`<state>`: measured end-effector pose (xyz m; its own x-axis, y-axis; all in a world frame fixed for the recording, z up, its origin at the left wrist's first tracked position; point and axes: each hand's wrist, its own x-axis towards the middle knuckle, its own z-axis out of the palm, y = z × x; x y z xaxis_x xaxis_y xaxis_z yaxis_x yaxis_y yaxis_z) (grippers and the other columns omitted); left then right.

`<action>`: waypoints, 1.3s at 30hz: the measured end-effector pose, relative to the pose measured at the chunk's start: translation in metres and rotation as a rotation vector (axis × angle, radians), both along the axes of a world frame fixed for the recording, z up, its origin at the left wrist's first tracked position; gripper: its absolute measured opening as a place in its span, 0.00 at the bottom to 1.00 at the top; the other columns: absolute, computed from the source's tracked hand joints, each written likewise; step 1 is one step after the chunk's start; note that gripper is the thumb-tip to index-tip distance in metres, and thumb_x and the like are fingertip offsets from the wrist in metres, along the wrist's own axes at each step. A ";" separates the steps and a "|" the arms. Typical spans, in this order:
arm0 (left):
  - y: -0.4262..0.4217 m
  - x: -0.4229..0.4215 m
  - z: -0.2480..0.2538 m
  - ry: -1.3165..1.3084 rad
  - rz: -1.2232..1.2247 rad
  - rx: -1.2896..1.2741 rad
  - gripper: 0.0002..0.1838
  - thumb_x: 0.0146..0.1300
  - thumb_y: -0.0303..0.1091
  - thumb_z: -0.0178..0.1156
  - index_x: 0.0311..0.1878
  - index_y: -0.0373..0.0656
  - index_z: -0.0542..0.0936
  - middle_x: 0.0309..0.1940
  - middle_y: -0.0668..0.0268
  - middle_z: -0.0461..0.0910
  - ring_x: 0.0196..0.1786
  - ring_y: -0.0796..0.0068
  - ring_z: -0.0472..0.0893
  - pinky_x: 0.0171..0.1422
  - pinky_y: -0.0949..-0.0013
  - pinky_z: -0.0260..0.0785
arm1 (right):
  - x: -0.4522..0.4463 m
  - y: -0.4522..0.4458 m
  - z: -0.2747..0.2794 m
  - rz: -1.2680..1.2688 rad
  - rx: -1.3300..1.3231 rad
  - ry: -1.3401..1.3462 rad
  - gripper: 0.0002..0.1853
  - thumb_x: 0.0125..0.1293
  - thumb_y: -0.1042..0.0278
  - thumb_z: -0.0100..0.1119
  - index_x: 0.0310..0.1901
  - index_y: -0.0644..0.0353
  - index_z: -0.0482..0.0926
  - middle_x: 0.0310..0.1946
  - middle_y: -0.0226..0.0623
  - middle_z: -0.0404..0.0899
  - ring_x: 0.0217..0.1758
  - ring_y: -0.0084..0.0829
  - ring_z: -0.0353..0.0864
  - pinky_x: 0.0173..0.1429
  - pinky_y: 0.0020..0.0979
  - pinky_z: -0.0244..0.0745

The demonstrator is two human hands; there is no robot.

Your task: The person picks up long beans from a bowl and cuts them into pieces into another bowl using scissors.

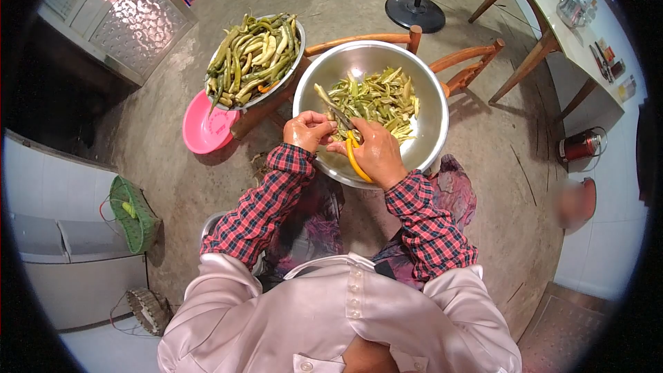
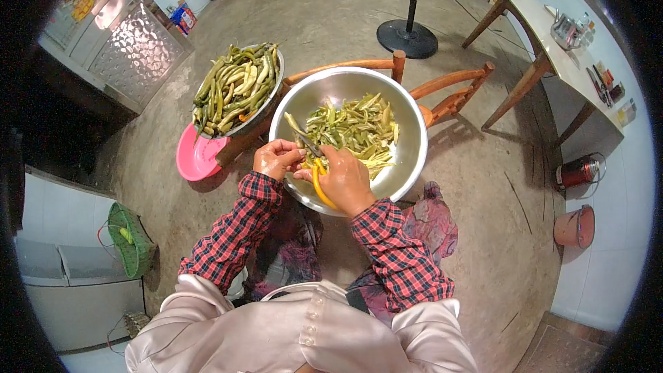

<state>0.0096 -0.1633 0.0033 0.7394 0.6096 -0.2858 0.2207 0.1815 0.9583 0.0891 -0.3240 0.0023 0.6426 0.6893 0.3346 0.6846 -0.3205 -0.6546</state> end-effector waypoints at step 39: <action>-0.005 -0.002 0.004 0.005 -0.067 0.104 0.09 0.57 0.26 0.68 0.38 0.33 0.79 0.29 0.63 0.83 0.27 0.80 0.79 0.32 0.77 0.73 | 0.000 0.002 0.003 0.004 -0.008 0.094 0.30 0.52 0.39 0.69 0.40 0.62 0.77 0.28 0.54 0.78 0.35 0.56 0.79 0.37 0.48 0.74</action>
